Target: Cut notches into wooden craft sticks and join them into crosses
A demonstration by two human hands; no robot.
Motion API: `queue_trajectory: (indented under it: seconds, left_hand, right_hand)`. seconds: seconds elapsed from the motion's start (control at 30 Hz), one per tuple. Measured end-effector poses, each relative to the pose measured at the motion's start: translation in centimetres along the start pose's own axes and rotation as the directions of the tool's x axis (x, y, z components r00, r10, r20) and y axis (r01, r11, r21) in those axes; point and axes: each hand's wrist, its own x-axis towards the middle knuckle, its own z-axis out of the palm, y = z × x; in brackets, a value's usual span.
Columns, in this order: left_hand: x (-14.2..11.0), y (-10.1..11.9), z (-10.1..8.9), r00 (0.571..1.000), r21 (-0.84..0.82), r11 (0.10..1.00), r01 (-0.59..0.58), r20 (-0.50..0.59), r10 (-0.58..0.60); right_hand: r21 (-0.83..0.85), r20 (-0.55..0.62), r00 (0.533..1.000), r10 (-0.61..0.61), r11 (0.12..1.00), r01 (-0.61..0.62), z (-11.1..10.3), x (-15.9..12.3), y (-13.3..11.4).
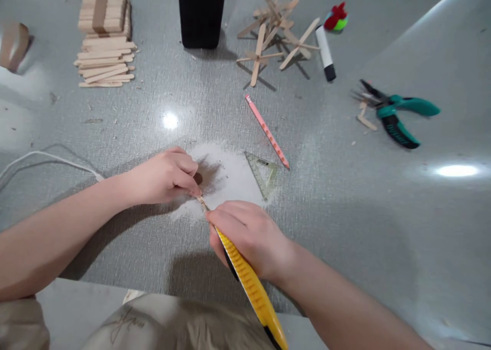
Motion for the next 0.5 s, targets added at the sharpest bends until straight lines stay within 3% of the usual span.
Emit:
queue_trajectory:
  seconds: [0.17, 0.37, 0.5]
  left_hand:
    - [-0.16, -0.34, 0.17, 1.0, 0.003, 1.0, -0.012, 0.001, 0.012]
    - [-0.22, -0.47, 0.3, 1.0, 0.033, 0.999, -0.014, -0.005, 0.014]
    - [-0.32, -0.42, 0.31, 1.0, 0.057, 0.998, -0.03, -0.002, 0.031]
  right_hand:
    - [-0.042, -0.053, 0.998, -0.016, 0.999, 0.014, 0.21, -0.32, 0.46]
    - [-0.145, -0.151, 0.981, -0.12, 0.985, 0.098, -0.34, -0.2, 0.19]
    - [-0.179, -0.145, 0.987, -0.071, 0.983, 0.044, -0.36, 0.28, 0.23]
